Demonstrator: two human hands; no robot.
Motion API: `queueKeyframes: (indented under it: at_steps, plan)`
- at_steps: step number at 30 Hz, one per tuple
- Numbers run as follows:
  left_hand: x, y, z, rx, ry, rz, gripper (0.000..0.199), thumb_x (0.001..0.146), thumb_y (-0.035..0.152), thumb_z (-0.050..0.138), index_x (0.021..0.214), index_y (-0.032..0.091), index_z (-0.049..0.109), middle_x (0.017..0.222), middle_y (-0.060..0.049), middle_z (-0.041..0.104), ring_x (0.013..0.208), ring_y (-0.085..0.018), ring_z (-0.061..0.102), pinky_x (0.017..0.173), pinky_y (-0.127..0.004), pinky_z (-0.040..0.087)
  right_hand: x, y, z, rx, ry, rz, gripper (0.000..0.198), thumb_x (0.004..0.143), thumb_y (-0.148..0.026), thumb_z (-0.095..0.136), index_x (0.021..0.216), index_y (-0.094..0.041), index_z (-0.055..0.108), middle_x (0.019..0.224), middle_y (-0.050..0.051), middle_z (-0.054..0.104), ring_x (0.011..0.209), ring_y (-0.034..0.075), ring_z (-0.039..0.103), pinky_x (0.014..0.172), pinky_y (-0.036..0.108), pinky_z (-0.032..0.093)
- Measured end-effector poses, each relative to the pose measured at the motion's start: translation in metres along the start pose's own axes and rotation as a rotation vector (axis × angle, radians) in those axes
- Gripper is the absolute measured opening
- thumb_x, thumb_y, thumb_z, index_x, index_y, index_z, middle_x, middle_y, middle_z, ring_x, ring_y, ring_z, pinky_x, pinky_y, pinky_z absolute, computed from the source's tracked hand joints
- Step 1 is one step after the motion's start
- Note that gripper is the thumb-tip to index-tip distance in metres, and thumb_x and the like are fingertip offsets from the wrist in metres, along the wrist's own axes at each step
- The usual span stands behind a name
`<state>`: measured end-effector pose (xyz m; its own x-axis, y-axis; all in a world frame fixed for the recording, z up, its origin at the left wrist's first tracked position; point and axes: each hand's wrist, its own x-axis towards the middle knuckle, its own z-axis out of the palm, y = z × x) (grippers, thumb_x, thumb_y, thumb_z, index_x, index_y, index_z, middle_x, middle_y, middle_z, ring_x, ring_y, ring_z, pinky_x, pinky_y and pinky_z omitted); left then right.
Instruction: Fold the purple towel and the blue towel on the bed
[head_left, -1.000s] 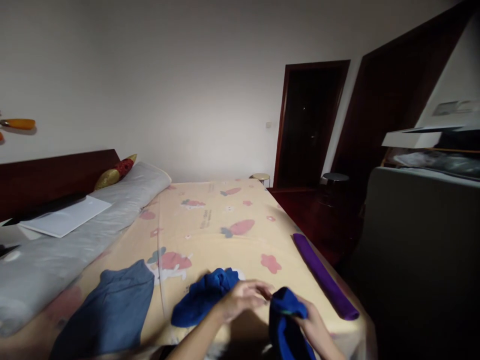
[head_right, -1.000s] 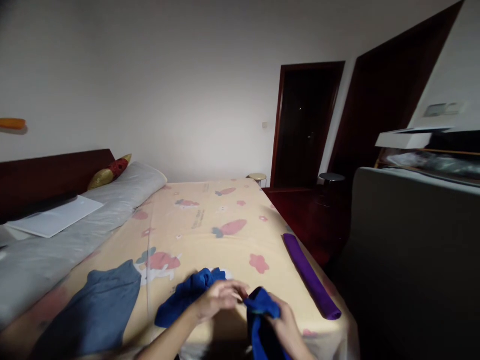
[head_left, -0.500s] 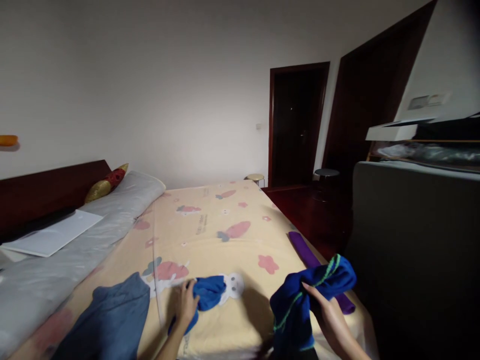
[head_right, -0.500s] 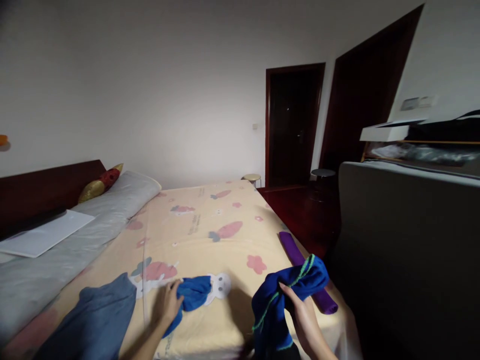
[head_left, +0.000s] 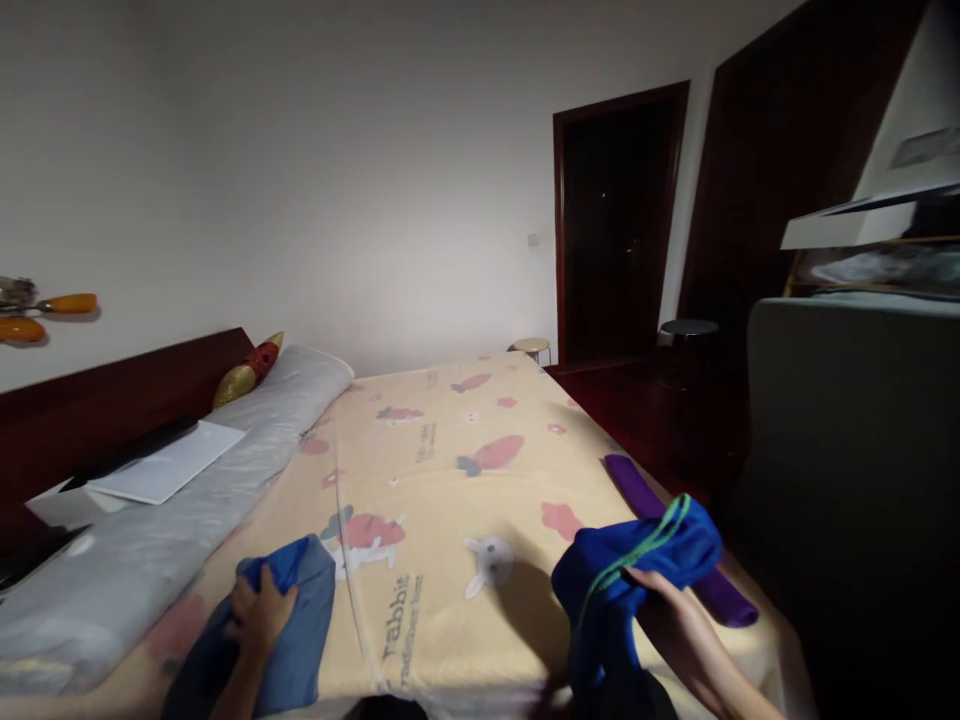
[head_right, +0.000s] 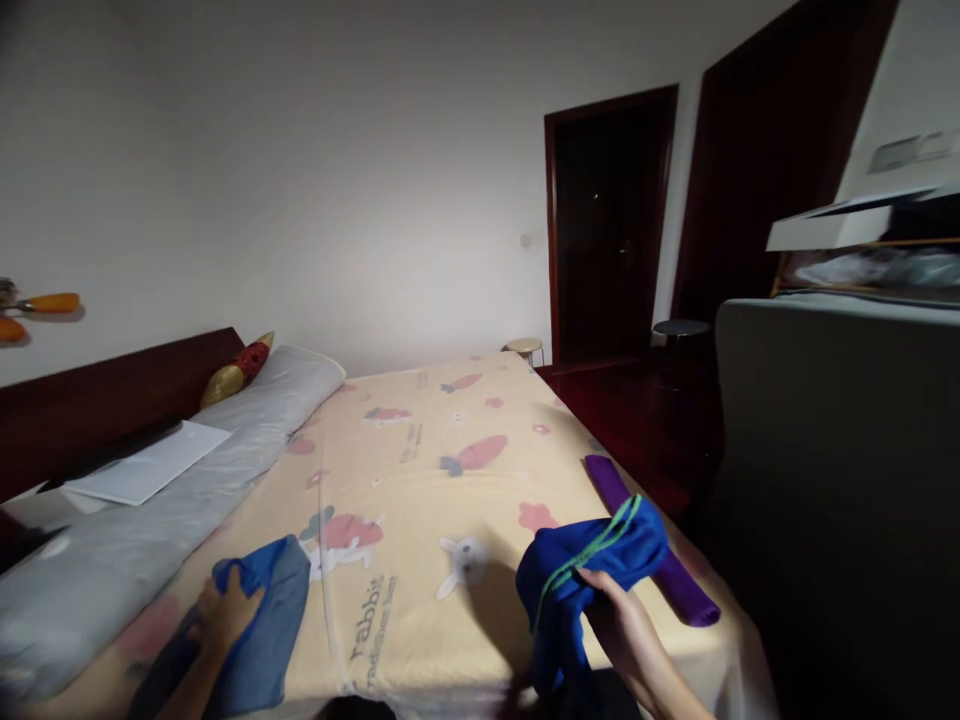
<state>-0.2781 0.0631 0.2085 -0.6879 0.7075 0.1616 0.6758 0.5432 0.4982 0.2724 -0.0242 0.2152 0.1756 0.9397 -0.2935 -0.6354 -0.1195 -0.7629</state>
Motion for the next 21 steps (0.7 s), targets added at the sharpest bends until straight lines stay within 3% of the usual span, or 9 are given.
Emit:
queueKeyframes:
  at_steps: [2,3,5,7,9,13,16,19,21]
  plan:
    - [-0.037,0.039,0.015,-0.165,-0.177,0.166,0.055,0.072,0.03,0.052,0.122,0.008,0.051,0.144,-0.03,0.039,0.14,-0.044,0.029,0.108,-0.064,0.029,-0.006,0.002,0.006,-0.034,-0.033,0.005,0.026,0.053,-0.039,0.081,0.059,-0.02,0.064,0.059,-0.003,0.064,0.062,0.014,0.056,0.065,0.028,0.05]
    - [-0.062,0.062,0.021,-0.234,-0.276,0.27,0.045,0.072,0.031,0.053,0.114,0.014,0.058,0.134,-0.022,0.054,0.133,-0.036,0.043,0.108,-0.052,0.035,-0.01,0.004,0.009,-0.053,-0.055,0.008,0.026,0.053,-0.04,0.08,0.059,-0.02,0.064,0.06,-0.002,0.065,0.063,0.015,0.057,0.067,0.029,0.05]
    - [-0.12,0.106,0.029,-0.356,-0.463,0.439,0.031,0.073,0.037,0.058,0.1,0.024,0.066,0.11,-0.009,0.071,0.108,-0.026,0.062,0.097,-0.038,0.047,-0.015,0.008,0.014,-0.099,-0.103,0.024,0.026,0.056,-0.042,0.077,0.063,-0.019,0.067,0.064,0.0,0.068,0.067,0.017,0.06,0.073,0.033,0.05]
    - [-0.183,0.143,0.03,-0.537,-0.752,0.713,0.032,0.077,0.044,0.057,0.102,0.027,0.068,0.105,-0.008,0.073,0.099,-0.024,0.064,0.093,-0.038,0.048,-0.02,0.014,0.017,-0.142,-0.143,0.033,0.027,0.057,-0.043,0.075,0.069,-0.019,0.069,0.069,0.002,0.071,0.072,0.021,0.063,0.081,0.037,0.05]
    - [-0.238,0.168,0.028,-0.69,-0.887,0.899,0.039,0.077,0.045,0.061,0.112,0.03,0.065,0.115,-0.009,0.069,0.108,-0.027,0.06,0.099,-0.042,0.043,-0.023,0.018,0.018,-0.18,-0.197,0.032,0.029,0.059,-0.043,0.072,0.076,-0.019,0.07,0.076,0.004,0.073,0.079,0.024,0.065,0.088,0.042,0.048]
    - [-0.294,0.19,0.035,-0.896,-0.835,0.758,0.026,0.078,0.043,0.061,0.103,0.037,0.064,0.103,-0.008,0.067,0.095,-0.026,0.06,0.088,-0.04,0.045,-0.03,0.019,0.017,-0.204,-0.322,0.031,0.029,0.062,-0.037,0.07,0.085,-0.02,0.07,0.083,0.005,0.075,0.089,0.025,0.066,0.094,0.044,0.046]
    - [-0.298,0.192,0.049,-0.94,-0.817,0.711,0.016,0.08,0.04,0.058,0.091,0.029,0.062,0.089,-0.006,0.064,0.084,-0.021,0.058,0.078,-0.037,0.045,-0.033,0.013,0.017,-0.243,-0.32,0.014,0.033,0.061,-0.036,0.072,0.089,-0.02,0.069,0.085,0.004,0.075,0.087,0.024,0.066,0.089,0.042,0.047]
    - [-0.29,0.193,0.054,-0.985,-0.914,0.65,0.017,0.078,0.041,0.061,0.078,0.024,0.058,0.074,0.001,0.058,0.073,-0.015,0.054,0.071,-0.031,0.042,-0.028,0.008,0.018,-0.331,-0.285,-0.052,0.033,0.064,-0.041,0.072,0.088,-0.019,0.068,0.083,0.004,0.075,0.082,0.023,0.066,0.083,0.04,0.048]
    - [-0.285,0.193,0.053,-1.071,-0.985,0.515,0.023,0.074,0.044,0.066,0.075,0.023,0.058,0.072,0.003,0.058,0.074,-0.015,0.054,0.073,-0.03,0.043,-0.02,0.006,0.017,-0.386,-0.233,-0.111,0.037,0.066,-0.048,0.07,0.089,-0.019,0.067,0.084,0.005,0.074,0.082,0.023,0.065,0.085,0.041,0.048]
